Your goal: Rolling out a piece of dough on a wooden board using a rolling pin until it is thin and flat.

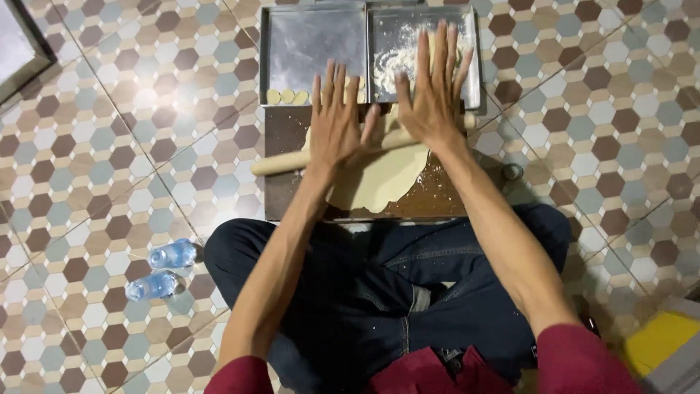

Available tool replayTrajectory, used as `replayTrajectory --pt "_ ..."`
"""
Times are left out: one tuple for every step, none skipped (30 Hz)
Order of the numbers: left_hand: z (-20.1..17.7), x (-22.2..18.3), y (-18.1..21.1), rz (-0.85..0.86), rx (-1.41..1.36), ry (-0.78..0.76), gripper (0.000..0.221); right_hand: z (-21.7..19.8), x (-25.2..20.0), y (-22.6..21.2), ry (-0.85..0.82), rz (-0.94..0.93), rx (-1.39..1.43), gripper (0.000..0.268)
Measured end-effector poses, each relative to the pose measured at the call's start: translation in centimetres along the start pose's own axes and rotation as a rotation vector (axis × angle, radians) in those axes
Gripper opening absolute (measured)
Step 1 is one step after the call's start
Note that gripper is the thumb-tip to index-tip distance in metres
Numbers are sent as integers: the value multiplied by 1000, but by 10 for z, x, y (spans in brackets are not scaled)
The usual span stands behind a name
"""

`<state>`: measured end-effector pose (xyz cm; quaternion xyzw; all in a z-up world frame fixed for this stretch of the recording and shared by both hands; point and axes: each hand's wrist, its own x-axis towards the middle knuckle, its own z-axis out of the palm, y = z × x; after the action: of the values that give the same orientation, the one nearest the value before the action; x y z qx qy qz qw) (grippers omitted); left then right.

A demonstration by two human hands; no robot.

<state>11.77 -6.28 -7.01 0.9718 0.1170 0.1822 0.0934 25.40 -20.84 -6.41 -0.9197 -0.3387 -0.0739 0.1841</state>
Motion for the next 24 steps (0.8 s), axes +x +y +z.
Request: replayTrajectory --pt "1 6 -3 -1 -4 -3 80 1 6 0 -4 2 -2 75" --pt "1 12 -5 69 -70 99 66 1 12 -1 -25 -14 -6 74" --pt "-1 18 -10 137 -129 204 54 1 20 -5 -41 -36 -5 74" --pt "-5 26 -14 135 -126 205 54 -2 29 -10 -42 -39 -2 74" --pt "-7 32 -15 140 -174 268 40 -4 33 -13 -38 -58 4 73" --pt "-10 37 -17 146 -222 332 26 -7 38 -17 -34 -76 11 72" --pt "-13 44 -20 148 -216 343 26 -2 47 -15 -23 -84 12 72" --pt "-16 50 -23 122 -246 367 25 3 56 -13 15 -102 19 70" --pt "-15 46 -23 89 -287 371 24 10 53 -9 34 -109 26 68" --pt "-17 37 -20 84 -290 363 24 10 45 -12 25 -105 27 68" --pt "-19 37 -17 70 -297 337 25 7 46 -13 48 -83 12 69" --pt "-21 38 -15 55 -304 310 25 3 46 -15 72 -61 -2 70" --pt "-17 33 -12 49 -299 311 25 2 37 -11 69 -66 2 70" --pt "-12 28 -10 38 -213 228 36 2 27 -7 81 -80 -7 73" --pt "-5 20 -4 32 -133 145 48 1 12 0 94 -90 -23 75" --pt "-2 -1 2 30 -135 145 48 -2 -10 -4 91 -90 -25 75" --pt "0 -14 7 -50 66 -83 62 -7 -26 -7 -20 -66 -51 84" --pt "2 -26 12 -126 269 -310 83 -12 -42 -9 -131 -43 -78 93" --pt "-8 -43 23 -126 269 -309 83 -21 -62 -11 -131 -43 -78 93" --pt "-18 -61 34 -71 136 -154 75 -29 -82 -14 -56 -146 -19 82" --pt "-28 -82 45 -15 1 -2 71 -37 -105 -17 15 -248 42 74" --pt "-30 -102 51 -15 0 -4 71 -43 -125 -20 13 -247 41 74" --pt "-31 -115 56 6 -13 -10 72 -50 -138 -22 -29 -265 60 74" --pt "-32 -129 61 27 -25 -17 72 -56 -150 -23 -71 -283 78 74"
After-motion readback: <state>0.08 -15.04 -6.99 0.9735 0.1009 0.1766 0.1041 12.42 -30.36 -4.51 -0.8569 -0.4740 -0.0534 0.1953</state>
